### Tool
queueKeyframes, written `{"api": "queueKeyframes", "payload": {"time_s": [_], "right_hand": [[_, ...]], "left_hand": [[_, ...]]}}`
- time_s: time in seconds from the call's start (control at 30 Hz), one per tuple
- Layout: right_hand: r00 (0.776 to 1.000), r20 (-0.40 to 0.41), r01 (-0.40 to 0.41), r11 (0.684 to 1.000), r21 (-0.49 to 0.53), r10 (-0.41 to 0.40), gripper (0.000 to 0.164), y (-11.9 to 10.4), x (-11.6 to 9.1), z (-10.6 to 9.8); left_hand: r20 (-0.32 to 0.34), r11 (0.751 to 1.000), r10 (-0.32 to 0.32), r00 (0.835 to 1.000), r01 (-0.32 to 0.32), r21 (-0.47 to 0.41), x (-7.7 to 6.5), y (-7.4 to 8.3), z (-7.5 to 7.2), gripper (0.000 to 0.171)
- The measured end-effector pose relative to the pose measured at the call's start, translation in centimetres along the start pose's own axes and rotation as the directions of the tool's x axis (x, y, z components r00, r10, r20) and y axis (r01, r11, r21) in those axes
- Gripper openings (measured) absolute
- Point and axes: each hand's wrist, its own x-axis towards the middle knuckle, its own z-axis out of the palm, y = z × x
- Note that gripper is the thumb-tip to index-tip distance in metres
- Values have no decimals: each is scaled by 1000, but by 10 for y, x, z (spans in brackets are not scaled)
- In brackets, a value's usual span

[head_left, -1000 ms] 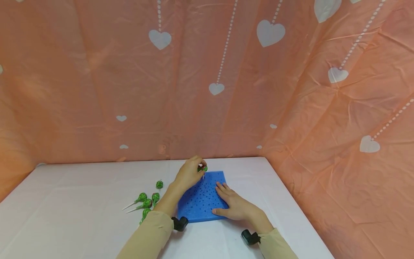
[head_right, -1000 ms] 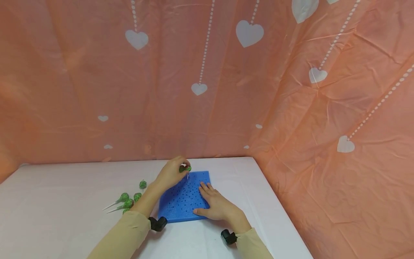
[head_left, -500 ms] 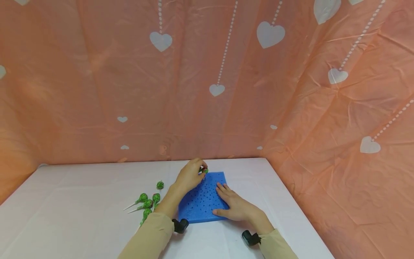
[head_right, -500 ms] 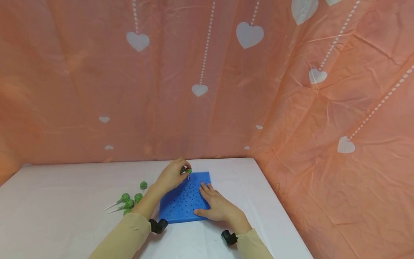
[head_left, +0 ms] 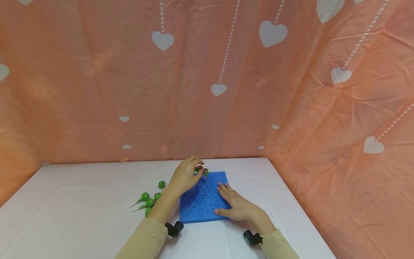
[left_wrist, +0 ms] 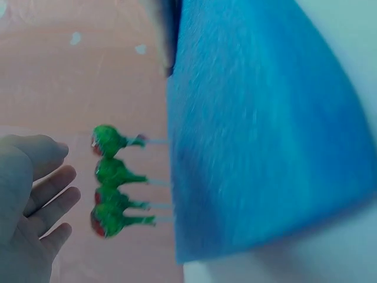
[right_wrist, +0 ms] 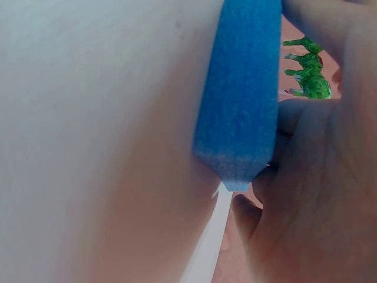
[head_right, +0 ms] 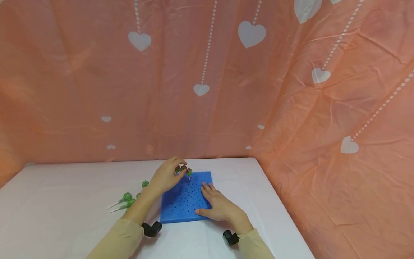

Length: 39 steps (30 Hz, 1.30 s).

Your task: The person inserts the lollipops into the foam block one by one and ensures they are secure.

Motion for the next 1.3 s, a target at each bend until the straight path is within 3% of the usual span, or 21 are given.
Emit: {"api": "queueKeyframes", "payload": {"time_s": [0.2, 0.43, 0.6, 0.77, 0.93, 1.17, 1.3], "right_hand": [[1000, 2, 2, 1000, 2, -2, 92, 0, -1, 0], [1000, 1, 1, 1000, 12, -1, 92, 1, -4, 0], [1000, -5, -2, 1000, 9, 2, 93, 2, -4, 0], [1000, -4, -1, 1000, 6, 1, 93, 2, -4, 1], [1000, -3, 4, 1000, 1, -4, 92, 0, -2, 1], [1000, -1, 3, 1000, -1, -3, 92, -2, -1, 1], [1000, -4, 1, 1000, -4, -1, 92, -1, -1, 1]], "left_hand": [[-29, 998, -62, 998, 62, -18, -8, -11, -24, 24], [-48, 989, -140, 989, 138, -43, -19, -39, -47, 32], [-17, 973, -221, 975, 219, -76, -29, -60, -62, 33], [25, 961, -262, 965, 263, -89, -37, -80, -70, 32], [111, 944, -306, 945, 317, -92, -45, -88, -75, 30], [285, 926, -335, 898, 369, -73, -51, -91, -75, 26], [336, 923, -339, 879, 380, -65, -52, -91, -74, 26]]}}
